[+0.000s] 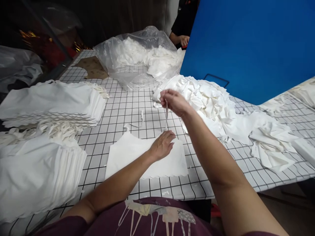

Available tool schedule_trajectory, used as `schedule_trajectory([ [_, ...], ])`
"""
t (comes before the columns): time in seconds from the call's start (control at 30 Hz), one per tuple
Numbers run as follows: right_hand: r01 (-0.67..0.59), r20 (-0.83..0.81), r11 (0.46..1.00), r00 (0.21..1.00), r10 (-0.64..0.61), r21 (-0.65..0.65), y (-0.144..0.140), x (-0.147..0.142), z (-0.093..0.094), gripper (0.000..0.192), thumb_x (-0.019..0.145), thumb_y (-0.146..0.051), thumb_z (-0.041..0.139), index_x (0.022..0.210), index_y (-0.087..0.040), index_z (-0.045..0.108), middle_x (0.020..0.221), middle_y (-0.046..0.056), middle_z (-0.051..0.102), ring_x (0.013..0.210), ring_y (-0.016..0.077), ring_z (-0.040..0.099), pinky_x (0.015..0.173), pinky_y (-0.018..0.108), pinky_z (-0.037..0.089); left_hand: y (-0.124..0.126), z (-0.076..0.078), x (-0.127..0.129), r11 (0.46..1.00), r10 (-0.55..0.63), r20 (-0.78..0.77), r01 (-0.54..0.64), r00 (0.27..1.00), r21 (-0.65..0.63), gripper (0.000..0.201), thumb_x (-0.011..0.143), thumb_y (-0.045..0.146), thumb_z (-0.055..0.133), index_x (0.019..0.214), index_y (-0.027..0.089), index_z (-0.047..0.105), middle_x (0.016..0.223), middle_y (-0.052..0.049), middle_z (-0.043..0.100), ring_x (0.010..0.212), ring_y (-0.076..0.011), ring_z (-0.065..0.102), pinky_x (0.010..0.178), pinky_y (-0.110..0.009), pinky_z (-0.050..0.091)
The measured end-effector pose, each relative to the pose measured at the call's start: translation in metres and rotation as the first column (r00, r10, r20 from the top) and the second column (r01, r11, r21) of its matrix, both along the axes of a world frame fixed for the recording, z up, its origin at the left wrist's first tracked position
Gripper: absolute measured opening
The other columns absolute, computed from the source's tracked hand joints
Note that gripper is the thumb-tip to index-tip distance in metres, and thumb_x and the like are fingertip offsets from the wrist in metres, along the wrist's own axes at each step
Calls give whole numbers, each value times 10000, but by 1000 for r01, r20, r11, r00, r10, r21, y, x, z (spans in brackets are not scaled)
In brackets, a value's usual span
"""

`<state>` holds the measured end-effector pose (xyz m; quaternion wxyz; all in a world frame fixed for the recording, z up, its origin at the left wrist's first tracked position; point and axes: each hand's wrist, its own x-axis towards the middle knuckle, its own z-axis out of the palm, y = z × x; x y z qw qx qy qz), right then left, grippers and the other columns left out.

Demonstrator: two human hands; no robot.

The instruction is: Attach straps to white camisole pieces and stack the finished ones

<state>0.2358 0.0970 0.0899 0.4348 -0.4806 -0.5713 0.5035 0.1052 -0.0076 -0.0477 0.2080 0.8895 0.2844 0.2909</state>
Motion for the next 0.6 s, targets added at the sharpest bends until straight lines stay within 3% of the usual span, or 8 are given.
schedule_trajectory([
  [0.1,93,12,978,995,-97,187,-21,37,39,219,911,-370,623,1048,-216,549,787,-15,579,667,113,586,646,269,509,1,1,-1,999,-13,24,14,1000,-41,239,914,96,483,1121,137,595,1159,-120,587,1168,-251,554,1048,-439,505],
  [0.2,60,109,953,989,-97,298,-60,53,54,286,949,-442,578,1147,-238,554,816,-9,590,737,132,615,696,285,521,2,3,-3,993,-12,67,20,998,-115,290,932,95,439,1182,124,584,1220,-135,582,1206,-248,530,1071,-439,485],
  [0.33,-235,321,944,935,153,233,-118,47,27,330,985,-437,522,1253,-248,559,937,33,652,885,171,641,815,340,539,8,8,-7,953,15,197,46,980,-301,389,947,109,375,1285,170,559,1308,-115,588,1245,-241,534,1091,-473,461],
  [0.4,-422,426,899,839,339,117,-145,44,7,314,991,-391,516,1261,-249,590,1090,64,667,1023,193,624,905,373,525,12,10,-9,919,37,272,74,962,-388,416,948,132,386,1326,189,548,1353,-107,582,1268,-239,538,1104,-470,447],
  [0.47,-534,457,845,756,468,17,-166,48,-10,290,985,-348,527,1238,-250,629,1215,72,653,1159,211,578,998,408,482,15,11,-10,882,72,327,93,942,-462,438,955,146,378,1363,186,532,1397,-110,568,1296,-228,534,1135,-458,414],
  [0.53,-497,439,867,771,461,-37,-177,56,-22,267,971,-343,551,1195,-242,657,1228,69,659,1185,217,569,1022,424,459,17,11,-10,841,116,359,101,926,-532,448,964,152,361,1381,175,522,1414,-115,565,1296,-209,547,1154,-437,392],
  [0.6,-286,438,956,853,283,-62,-176,65,-29,254,964,-384,560,1123,-221,671,1151,73,682,1079,212,612,940,400,489,18,10,-9,802,148,379,113,914,-586,439,967,159,364,1373,169,533,1397,-115,585,1276,-201,571,1153,-424,394],
])
